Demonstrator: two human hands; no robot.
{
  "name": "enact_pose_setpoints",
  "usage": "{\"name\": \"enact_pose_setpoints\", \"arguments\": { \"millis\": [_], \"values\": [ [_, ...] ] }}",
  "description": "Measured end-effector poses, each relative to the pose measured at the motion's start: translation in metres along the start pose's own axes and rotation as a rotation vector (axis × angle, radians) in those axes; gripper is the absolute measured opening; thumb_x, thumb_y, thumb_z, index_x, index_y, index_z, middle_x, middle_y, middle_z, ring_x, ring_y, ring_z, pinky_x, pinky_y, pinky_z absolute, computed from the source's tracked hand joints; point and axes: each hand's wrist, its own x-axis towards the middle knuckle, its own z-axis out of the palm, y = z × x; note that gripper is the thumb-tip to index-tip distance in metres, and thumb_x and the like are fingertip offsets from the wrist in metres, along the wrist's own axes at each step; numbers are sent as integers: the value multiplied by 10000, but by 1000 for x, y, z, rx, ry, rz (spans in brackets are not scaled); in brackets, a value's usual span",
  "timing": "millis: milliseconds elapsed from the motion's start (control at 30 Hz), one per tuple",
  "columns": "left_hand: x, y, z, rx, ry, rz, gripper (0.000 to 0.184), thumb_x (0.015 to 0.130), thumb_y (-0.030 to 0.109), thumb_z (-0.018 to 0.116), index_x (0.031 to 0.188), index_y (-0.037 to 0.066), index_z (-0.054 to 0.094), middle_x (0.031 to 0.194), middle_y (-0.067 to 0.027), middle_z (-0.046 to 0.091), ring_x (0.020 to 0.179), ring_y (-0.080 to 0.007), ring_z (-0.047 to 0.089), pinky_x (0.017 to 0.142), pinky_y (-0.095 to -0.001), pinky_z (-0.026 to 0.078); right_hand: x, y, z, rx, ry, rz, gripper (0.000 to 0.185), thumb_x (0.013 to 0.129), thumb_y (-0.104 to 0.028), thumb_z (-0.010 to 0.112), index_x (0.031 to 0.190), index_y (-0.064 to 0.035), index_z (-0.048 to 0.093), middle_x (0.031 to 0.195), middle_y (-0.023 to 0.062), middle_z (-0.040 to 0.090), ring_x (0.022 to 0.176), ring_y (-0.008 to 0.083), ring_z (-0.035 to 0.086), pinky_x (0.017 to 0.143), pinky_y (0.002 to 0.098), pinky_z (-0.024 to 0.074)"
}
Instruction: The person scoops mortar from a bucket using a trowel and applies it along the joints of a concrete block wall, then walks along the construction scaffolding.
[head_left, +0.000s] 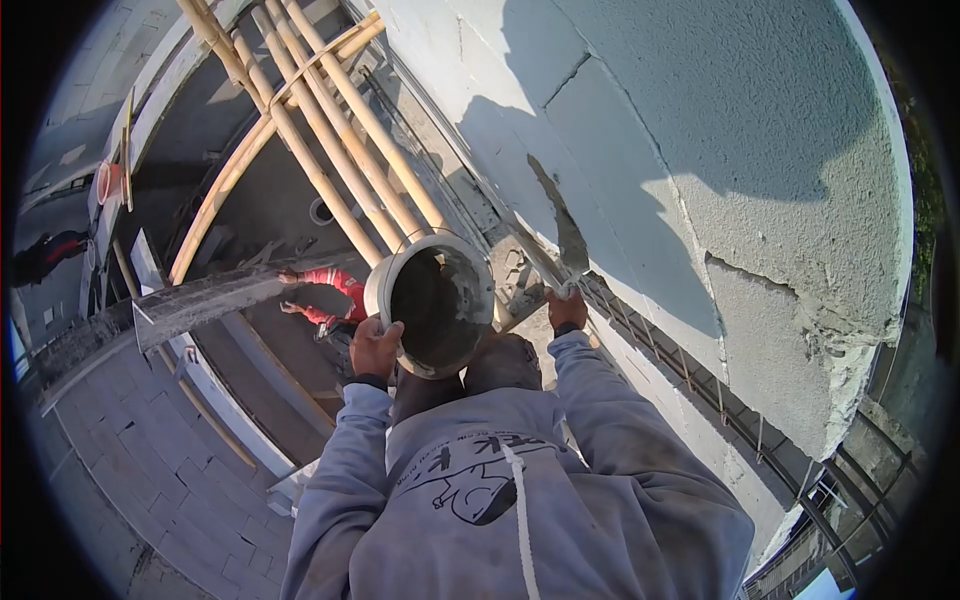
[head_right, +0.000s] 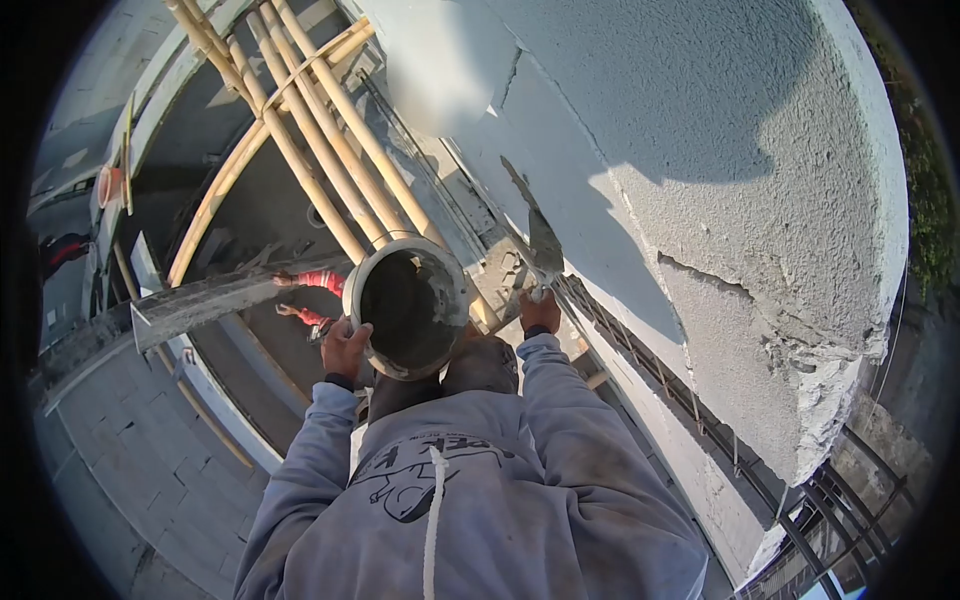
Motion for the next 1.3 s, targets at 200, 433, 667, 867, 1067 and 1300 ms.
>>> {"name": "enact_pose_setpoints", "arguments": {
  "millis": [200, 433, 667, 867, 1067, 1300],
  "values": [
    [2, -6, 4, 45, 51, 2, 371, 683, 351, 641, 726, -15, 593, 712, -163, 598, 685, -300, 591, 675, -385, 449, -24, 2, -8, 12, 9, -70, 602, 690, -475, 658, 1084, -31, 555, 1002, 222, 616, 940, 377, 589, 816, 433, 467],
    [8, -15, 20, -160, 65, -17, 348, 689, 342, 636, 710, -4, 604, 680, -145, 596, 649, -285, 571, 653, -384, 434, -66, 15, -58, -4, -35, -125, 580, 708, -508, 632, 1010, -17, 568, 962, 221, 611, 936, 382, 571, 785, 424, 450],
    [14, -57, 58, -337, 193, -53, 333, 701, 317, 638, 711, -5, 554, 695, -123, 557, 661, -225, 527, 641, -361, 415, -65, 17, -101, -356, -168, -477, 590, 704, -489, 658, 1042, -14, 565, 937, 212, 619, 888, 371, 590, 761, 427, 471],
    [4, -82, 63, -697, 195, -280, 247, 740, 243, 638, 673, 22, 553, 571, 8, 478, 540, -77, 419, 508, -277, 357, -79, -23, -94, -521, -268, -713, 471, 687, -444, 696, 915, -48, 580, 850, 179, 620, 815, 364, 587, 686, 442, 462],
    [-13, -127, 47, -871, 252, -358, 278, 721, 214, 654, 587, 72, 455, 551, 50, 393, 523, -60, 341, 482, -260, 295, -98, -64, -77, -620, -412, -694, 455, 694, -438, 687, 911, -52, 581, 852, 193, 620, 810, 374, 586, 695, 448, 462],
    [-10, -155, 31, -930, 278, -375, 256, 705, 215, 647, 607, 42, 488, 564, 33, 438, 543, -78, 379, 517, -265, 335, -92, -69, -78, -789, -328, -567, 601, 703, -518, 638, 1028, -16, 582, 938, 233, 619, 888, 389, 591, 777, 449, 472]
  ]
}}
